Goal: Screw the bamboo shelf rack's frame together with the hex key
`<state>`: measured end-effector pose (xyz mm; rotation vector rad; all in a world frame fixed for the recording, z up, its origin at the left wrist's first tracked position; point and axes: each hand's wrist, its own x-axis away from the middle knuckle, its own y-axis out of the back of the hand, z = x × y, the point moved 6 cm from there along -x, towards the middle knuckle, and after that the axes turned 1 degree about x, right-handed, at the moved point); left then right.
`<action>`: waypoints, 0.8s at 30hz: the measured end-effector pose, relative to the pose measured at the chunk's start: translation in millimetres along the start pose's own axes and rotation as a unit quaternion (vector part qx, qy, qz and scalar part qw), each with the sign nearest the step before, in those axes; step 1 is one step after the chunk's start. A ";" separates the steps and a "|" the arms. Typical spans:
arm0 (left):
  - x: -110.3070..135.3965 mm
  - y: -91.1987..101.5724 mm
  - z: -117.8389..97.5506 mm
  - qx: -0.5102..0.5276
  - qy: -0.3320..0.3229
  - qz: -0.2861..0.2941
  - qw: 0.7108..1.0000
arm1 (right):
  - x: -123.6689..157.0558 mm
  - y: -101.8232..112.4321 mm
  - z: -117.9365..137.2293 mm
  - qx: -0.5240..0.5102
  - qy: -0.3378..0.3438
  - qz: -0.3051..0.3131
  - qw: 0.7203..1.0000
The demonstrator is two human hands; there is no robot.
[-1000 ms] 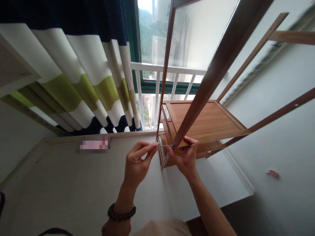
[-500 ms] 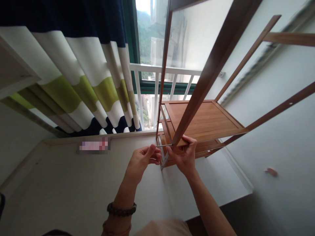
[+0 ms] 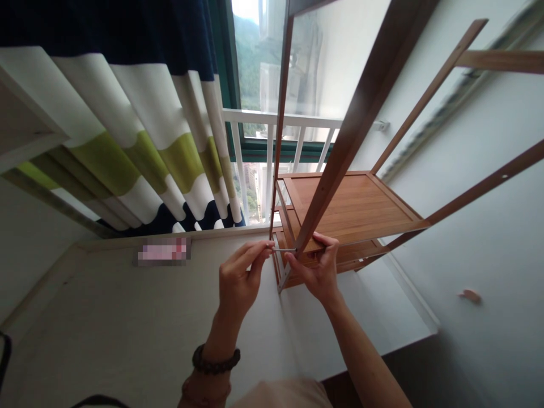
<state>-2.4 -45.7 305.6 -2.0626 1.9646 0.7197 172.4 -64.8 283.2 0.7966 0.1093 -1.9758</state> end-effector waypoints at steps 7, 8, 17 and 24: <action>15.1 -5.2 6.1 0.080 -0.031 -0.029 0.996 | 1.7 -0.8 -1.4 0.003 -0.011 0.004 1.000; 16.1 -7.1 9.1 0.133 0.006 -0.019 0.991 | 1.8 -0.8 -0.9 0.007 -0.012 0.003 1.000; 10.5 -21.1 17.8 0.384 0.290 0.052 0.875 | 1.2 1.4 4.0 0.016 -0.002 -0.005 1.000; 14.2 -14.5 30.5 0.311 0.317 0.114 0.889 | 2.1 0.2 0.2 0.002 -0.013 -0.005 1.000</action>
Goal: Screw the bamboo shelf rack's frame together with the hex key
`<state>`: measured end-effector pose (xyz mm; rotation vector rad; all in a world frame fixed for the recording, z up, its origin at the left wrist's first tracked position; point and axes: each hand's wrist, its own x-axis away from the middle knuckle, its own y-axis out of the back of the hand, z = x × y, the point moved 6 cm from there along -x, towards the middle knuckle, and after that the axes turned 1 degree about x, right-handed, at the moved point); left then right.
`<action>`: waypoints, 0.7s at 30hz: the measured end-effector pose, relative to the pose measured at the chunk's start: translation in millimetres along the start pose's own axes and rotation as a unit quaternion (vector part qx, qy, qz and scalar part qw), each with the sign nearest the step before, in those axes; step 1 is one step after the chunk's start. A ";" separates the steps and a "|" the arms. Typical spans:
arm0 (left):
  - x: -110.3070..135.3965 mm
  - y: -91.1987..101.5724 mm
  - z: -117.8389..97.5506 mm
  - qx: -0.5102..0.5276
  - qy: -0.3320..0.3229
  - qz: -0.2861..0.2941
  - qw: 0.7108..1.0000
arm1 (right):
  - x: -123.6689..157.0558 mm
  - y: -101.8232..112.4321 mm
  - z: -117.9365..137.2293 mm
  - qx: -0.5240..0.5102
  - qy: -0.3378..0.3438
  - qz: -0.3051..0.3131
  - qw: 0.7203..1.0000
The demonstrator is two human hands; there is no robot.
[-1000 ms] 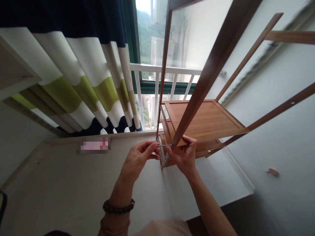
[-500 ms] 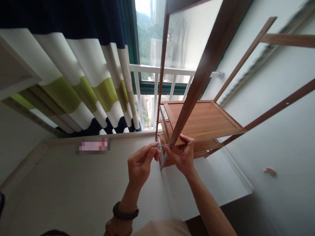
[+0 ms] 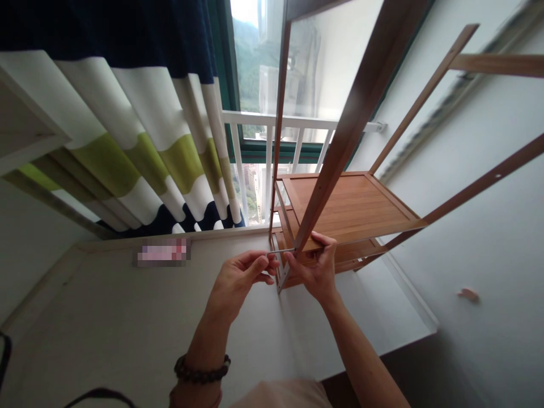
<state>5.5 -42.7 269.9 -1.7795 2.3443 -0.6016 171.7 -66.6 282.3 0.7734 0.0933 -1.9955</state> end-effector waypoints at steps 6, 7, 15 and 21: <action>6.8 1.6 -18.3 -0.210 -0.204 -0.099 0.951 | 0.6 -1.5 -1.1 -0.005 0.009 0.000 1.000; 9.6 -1.4 -24.0 -0.265 -0.267 -0.111 0.920 | 0.5 -1.2 -0.8 -0.003 0.013 -0.003 1.000; 21.3 -2.7 -29.2 -0.379 -0.359 -0.172 0.835 | -0.7 0.1 0.2 0.014 0.022 -0.007 1.000; 15.6 1.5 -14.5 -0.156 -0.155 -0.125 0.967 | -0.1 0.5 1.3 0.017 0.010 -0.003 1.000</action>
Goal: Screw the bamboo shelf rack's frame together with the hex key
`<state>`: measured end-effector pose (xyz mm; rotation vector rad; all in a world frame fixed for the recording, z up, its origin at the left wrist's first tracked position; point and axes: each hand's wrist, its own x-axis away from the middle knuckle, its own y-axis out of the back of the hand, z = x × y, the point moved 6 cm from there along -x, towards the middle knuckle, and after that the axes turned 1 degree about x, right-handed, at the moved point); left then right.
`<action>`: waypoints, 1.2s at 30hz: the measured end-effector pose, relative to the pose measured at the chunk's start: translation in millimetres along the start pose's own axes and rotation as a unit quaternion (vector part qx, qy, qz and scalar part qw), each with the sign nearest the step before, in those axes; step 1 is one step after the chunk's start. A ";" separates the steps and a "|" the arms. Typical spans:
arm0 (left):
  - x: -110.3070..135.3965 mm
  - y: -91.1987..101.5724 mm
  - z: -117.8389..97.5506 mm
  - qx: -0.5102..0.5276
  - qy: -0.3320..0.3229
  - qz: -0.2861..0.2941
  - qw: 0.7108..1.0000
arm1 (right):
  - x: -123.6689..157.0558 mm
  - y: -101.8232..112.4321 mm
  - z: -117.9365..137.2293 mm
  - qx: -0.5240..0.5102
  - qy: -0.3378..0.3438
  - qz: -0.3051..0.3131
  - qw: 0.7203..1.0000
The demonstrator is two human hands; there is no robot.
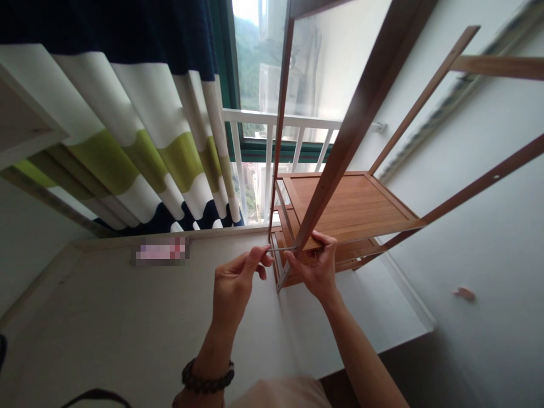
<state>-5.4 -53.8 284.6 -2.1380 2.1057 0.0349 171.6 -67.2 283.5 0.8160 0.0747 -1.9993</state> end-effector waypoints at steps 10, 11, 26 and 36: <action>-6.9 -18.6 29.3 0.140 0.208 0.122 0.960 | -0.2 -0.1 0.3 -0.015 -0.001 0.002 1.000; -6.4 -18.6 30.3 0.121 0.217 0.136 0.959 | -0.2 -0.2 0.2 -0.015 0.000 0.001 1.000; -18.9 -9.7 -8.3 -0.052 -0.025 0.105 0.993 | 0.4 -0.5 -1.5 0.001 0.013 -0.002 1.000; 6.5 -12.5 -15.8 -0.164 -0.331 -0.028 0.929 | 1.0 -1.9 -6.0 -0.018 0.007 0.002 1.000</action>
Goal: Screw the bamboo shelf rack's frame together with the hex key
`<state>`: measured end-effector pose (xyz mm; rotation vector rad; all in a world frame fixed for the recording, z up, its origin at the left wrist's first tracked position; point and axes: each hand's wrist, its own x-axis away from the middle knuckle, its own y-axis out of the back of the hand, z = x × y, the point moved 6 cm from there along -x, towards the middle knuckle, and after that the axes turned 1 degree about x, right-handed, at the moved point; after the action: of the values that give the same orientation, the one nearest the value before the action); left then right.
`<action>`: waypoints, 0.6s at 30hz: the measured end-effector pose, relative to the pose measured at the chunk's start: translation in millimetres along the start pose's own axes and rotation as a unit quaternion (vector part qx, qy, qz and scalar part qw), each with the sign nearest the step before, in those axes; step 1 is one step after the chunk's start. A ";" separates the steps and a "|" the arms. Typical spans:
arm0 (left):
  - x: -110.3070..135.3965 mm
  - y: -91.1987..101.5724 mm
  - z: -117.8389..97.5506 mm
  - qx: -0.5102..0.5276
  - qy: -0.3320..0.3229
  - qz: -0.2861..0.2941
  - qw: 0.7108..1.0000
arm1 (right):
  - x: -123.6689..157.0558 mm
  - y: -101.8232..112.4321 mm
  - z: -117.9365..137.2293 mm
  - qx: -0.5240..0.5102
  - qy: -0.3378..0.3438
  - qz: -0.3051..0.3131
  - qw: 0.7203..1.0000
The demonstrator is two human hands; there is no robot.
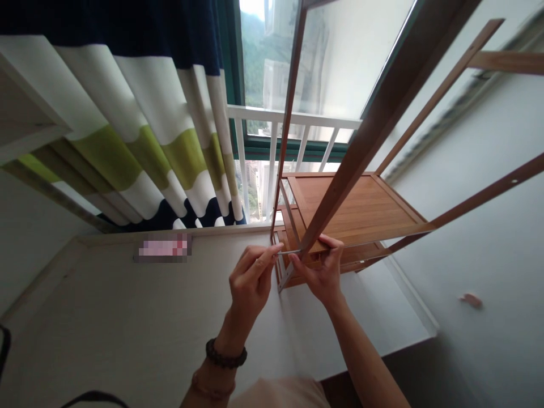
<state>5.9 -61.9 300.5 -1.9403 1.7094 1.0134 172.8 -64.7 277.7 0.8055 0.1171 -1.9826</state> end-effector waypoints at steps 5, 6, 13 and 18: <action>9.0 -5.9 7.6 0.164 0.246 0.015 0.955 | -1.5 0.5 4.3 0.012 -0.005 0.005 1.000; 9.2 -6.6 9.2 0.197 0.283 0.014 0.939 | -1.5 0.9 4.9 0.015 -0.006 0.004 1.000; 0.7 -14.5 20.3 0.332 0.424 0.108 0.836 | -1.3 1.8 6.6 0.015 -0.012 0.008 1.000; -3.7 -3.1 17.9 0.271 0.401 0.119 0.867 | -1.4 1.8 5.7 0.011 -0.009 0.000 1.000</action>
<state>3.9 -46.4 290.4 -1.8755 2.3530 -0.3247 171.9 -66.9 283.4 0.8024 0.0861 -1.9941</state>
